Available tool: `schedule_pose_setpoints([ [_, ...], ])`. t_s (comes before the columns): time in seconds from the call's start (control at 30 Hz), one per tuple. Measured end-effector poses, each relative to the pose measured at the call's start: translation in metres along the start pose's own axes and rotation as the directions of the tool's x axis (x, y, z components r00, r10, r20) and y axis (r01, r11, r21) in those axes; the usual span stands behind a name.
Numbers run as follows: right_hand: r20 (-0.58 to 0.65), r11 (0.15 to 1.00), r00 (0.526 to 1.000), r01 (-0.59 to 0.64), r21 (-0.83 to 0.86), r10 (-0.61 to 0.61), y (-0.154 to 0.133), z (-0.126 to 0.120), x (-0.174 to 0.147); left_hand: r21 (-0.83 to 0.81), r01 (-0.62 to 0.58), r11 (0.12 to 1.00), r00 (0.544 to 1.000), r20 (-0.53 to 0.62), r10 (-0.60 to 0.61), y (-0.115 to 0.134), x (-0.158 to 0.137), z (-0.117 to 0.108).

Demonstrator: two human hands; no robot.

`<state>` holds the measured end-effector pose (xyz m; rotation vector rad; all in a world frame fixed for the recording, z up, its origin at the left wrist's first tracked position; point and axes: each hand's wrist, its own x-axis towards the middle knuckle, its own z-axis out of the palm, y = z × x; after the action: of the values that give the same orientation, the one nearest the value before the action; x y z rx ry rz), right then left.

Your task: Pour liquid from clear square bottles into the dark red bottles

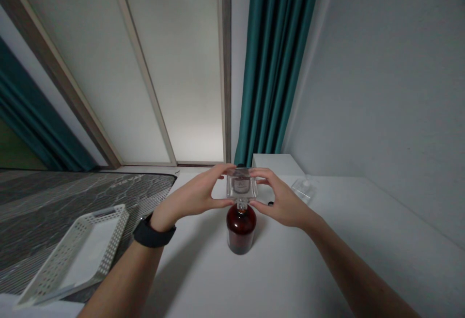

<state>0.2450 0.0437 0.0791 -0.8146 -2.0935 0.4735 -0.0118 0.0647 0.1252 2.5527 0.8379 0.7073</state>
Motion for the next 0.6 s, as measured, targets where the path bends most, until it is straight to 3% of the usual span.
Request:
schedule_pose_setpoints([
  [0.6, -0.017, 1.000, 1.000, 0.009, -0.016, -0.009, -0.0018, 0.0012, 0.0006, 0.007, -0.011, 1.000, 1.000, -0.028, 0.011, 0.0015, 0.0013, 0.0002],
])
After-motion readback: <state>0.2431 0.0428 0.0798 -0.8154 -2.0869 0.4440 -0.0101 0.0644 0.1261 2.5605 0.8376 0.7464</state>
